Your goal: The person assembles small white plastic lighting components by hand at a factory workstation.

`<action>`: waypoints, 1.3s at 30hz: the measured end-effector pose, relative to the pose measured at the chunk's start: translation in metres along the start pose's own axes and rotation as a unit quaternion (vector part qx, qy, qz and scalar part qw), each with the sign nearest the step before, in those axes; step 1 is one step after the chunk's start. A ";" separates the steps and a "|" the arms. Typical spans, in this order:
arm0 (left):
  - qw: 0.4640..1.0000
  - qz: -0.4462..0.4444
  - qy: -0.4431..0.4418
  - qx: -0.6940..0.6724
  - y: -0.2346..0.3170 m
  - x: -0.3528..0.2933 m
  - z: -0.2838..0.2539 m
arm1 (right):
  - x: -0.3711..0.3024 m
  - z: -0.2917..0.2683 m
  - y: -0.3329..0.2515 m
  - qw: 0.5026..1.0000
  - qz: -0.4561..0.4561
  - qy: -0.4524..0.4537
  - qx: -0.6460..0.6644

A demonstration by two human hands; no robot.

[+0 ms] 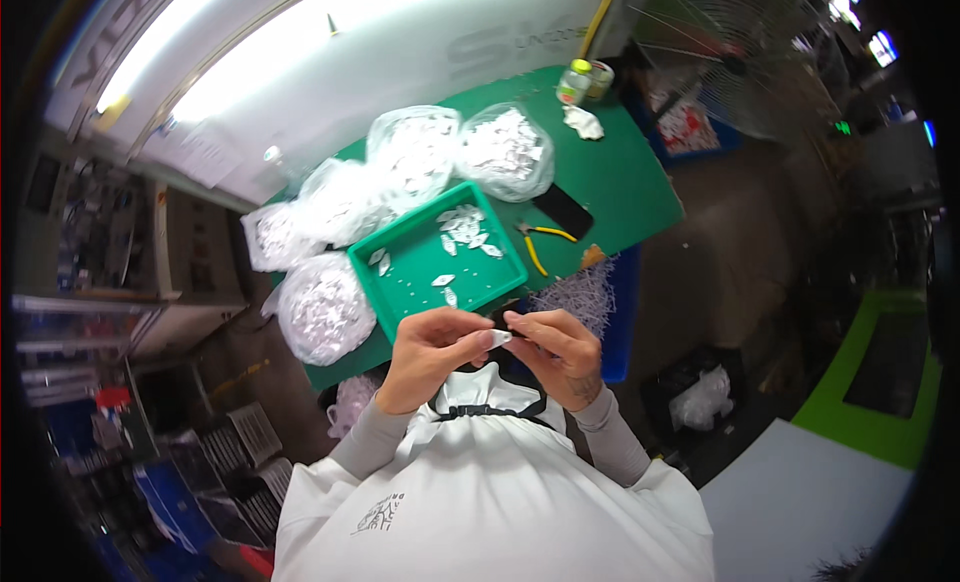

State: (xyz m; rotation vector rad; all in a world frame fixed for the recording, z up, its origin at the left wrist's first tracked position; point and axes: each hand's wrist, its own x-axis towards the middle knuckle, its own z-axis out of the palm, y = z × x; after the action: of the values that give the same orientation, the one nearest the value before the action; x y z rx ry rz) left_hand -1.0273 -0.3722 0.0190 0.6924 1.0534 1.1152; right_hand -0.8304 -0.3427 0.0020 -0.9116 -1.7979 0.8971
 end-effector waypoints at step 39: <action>0.994 0.056 0.040 -0.090 0.064 -0.005 -0.122 | 0.113 0.109 -0.010 0.978 -0.097 -0.170 0.071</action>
State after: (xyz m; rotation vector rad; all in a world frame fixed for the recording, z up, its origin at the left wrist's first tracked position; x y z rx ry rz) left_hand -1.1648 -0.3628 0.0306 0.5721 0.9772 1.3259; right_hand -0.9693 -0.2715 0.0189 -0.5014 -2.0393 1.0869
